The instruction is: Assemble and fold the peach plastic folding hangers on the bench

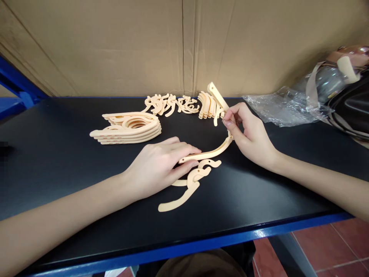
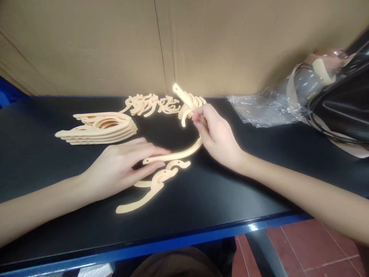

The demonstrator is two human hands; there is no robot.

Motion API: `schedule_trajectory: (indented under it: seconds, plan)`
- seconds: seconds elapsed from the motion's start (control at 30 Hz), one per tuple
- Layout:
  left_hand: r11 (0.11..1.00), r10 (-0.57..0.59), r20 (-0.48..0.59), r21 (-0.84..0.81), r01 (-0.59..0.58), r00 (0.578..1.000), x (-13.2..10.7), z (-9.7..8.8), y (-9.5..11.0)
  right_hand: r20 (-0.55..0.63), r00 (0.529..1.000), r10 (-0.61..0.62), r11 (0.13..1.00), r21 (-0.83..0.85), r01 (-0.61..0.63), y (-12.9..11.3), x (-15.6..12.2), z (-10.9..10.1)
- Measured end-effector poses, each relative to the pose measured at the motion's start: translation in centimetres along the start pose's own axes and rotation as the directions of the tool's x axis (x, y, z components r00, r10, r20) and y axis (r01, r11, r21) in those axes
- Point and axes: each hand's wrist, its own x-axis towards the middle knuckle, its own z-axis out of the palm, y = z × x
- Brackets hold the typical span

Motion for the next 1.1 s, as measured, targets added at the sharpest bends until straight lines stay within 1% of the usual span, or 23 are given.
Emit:
schedule_trajectory:
  seconds: [0.1,0.2,0.33,0.43,0.53,0.6,0.63,0.7,0.77,0.83,0.87,0.93,1.0,1.1]
  plan:
    - [0.999,0.002,-0.022,0.036,-0.001,1.0,0.1,0.1,-0.1,0.017,1.0,-0.014,1.0,-0.026,0.015,0.2,0.1,0.1]
    - [0.996,-0.003,-0.027,0.088,0.006,1.0,0.2,0.2,-0.1,0.096,0.995,-0.039,0.995,-0.089,0.048,0.3,0.2,0.2]
    - [0.989,-0.058,-0.029,0.133,0.061,0.998,0.3,0.3,-0.3,0.201,0.977,-0.066,0.984,-0.149,0.097,0.6,0.3,0.2]
    - [0.987,-0.107,-0.01,0.123,0.107,0.994,0.2,0.4,-0.5,0.275,0.958,-0.077,0.976,-0.173,0.129,0.8,0.3,0.3]
    - [0.988,-0.13,0.001,0.088,0.129,0.992,0.1,0.3,-0.6,0.308,0.949,-0.067,0.977,-0.174,0.125,1.0,0.4,0.3]
    - [0.992,-0.102,-0.005,0.068,0.103,0.995,0.2,0.1,-0.5,0.318,0.946,-0.063,0.978,-0.169,0.122,1.1,0.4,0.4]
    - [0.996,-0.068,-0.007,0.058,0.068,0.998,0.2,0.0,-0.4,0.322,0.945,-0.064,0.978,-0.168,0.123,1.2,0.4,0.4]
    - [0.999,0.039,0.002,0.028,-0.039,0.999,0.2,-0.1,-0.1,0.329,0.942,-0.071,0.977,-0.168,0.132,1.3,0.5,0.4]
    - [0.988,0.156,0.029,-0.004,-0.156,0.987,0.1,-0.3,0.3,0.334,0.939,-0.085,0.975,-0.166,0.147,1.3,0.5,0.4]
    - [0.977,0.213,0.067,-0.01,-0.213,0.975,-0.1,-0.3,0.9,0.343,0.934,-0.099,0.974,-0.157,0.161,1.3,0.5,0.4]
    - [0.975,0.222,0.094,-0.007,-0.222,0.97,-0.2,-0.4,1.2,0.35,0.931,-0.105,0.974,-0.151,0.166,1.3,0.5,0.3]
    - [0.978,0.204,0.134,0.019,-0.209,0.97,-0.4,-0.5,1.7,0.363,0.925,-0.112,0.974,-0.145,0.175,1.3,0.5,0.3]
    - [0.975,0.209,0.14,0.051,-0.218,0.968,-0.6,-0.7,2.2,0.367,0.922,-0.125,0.971,-0.145,0.19,1.3,0.4,0.3]
    - [0.964,0.222,0.147,0.116,-0.24,0.964,-0.6,-0.9,2.7,0.34,0.926,-0.165,0.964,-0.142,0.224,0.9,0.3,0.2]
